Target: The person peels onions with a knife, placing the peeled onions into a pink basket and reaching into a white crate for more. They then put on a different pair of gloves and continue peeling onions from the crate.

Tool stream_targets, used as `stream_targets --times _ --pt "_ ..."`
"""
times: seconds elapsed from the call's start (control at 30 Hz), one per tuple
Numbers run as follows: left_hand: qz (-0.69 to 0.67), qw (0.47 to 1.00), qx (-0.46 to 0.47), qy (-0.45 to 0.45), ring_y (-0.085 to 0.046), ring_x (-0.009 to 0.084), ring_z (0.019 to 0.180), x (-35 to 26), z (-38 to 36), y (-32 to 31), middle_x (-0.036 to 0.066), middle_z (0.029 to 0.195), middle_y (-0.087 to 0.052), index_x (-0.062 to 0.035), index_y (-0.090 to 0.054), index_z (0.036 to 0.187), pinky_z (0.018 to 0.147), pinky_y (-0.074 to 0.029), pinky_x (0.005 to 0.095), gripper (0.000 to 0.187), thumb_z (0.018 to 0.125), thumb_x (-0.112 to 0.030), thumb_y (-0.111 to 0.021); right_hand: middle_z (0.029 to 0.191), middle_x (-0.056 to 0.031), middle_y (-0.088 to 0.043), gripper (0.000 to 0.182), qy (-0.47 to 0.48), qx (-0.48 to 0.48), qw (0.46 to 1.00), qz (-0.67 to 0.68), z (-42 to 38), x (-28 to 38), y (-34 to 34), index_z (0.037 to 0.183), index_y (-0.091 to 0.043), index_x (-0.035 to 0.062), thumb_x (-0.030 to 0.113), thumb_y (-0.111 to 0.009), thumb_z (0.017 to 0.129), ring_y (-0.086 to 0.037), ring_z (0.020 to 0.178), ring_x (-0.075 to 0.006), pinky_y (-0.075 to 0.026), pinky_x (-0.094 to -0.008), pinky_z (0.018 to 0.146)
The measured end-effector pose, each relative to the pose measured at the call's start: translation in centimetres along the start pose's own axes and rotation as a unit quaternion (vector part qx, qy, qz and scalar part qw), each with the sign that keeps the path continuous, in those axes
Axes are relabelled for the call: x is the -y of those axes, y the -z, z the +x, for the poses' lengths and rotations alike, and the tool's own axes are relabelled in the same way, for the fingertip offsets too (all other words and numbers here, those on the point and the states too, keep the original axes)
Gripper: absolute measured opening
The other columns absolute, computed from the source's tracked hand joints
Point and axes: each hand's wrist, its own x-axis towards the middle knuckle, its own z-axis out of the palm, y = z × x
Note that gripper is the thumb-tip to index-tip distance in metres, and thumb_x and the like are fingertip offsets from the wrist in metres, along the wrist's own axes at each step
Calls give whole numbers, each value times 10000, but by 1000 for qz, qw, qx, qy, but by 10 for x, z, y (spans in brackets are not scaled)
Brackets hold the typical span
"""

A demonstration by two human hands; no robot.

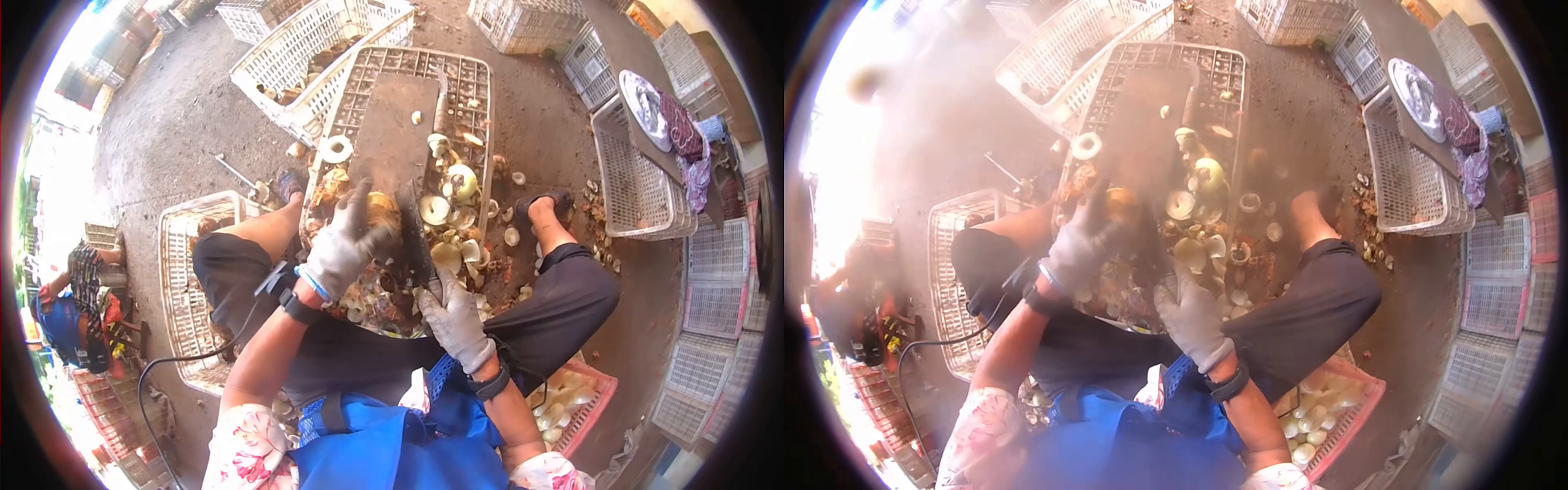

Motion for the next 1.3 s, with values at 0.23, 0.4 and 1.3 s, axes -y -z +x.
stream_targets --times 0.23,0.4,1.3 --pt "93 993 78 -14 -648 294 1089 4 5 10 225 1237 -617 -22 -392 1437 937 -512 359 861 729 -220 -841 1137 -158 -681 430 4 32 999 -23 4 31 13 1341 -501 -57 23 -609 932 -657 956 -142 -539 -282 820" --pt "-36 992 73 98 -664 272 1032 -7 5 10 204 1163 -648 -17 -382 1428 903 -527 363 823 739 -157 -809 971 -160 -686 390 127 -11 969 -212 -15 66 41 1263 -593 20 100 -666 889 -697 861 -270 -545 -360 733" --pt "-6 998 21 -54 -652 319 1112 29 15 1 212 1202 -643 -10 -398 1424 952 -516 377 862 721 -194 -861 845 -165 -641 440 66 201 820 -531 2 125 51 1287 -503 22 167 -595 881 -681 754 -320 -550 -422 592"
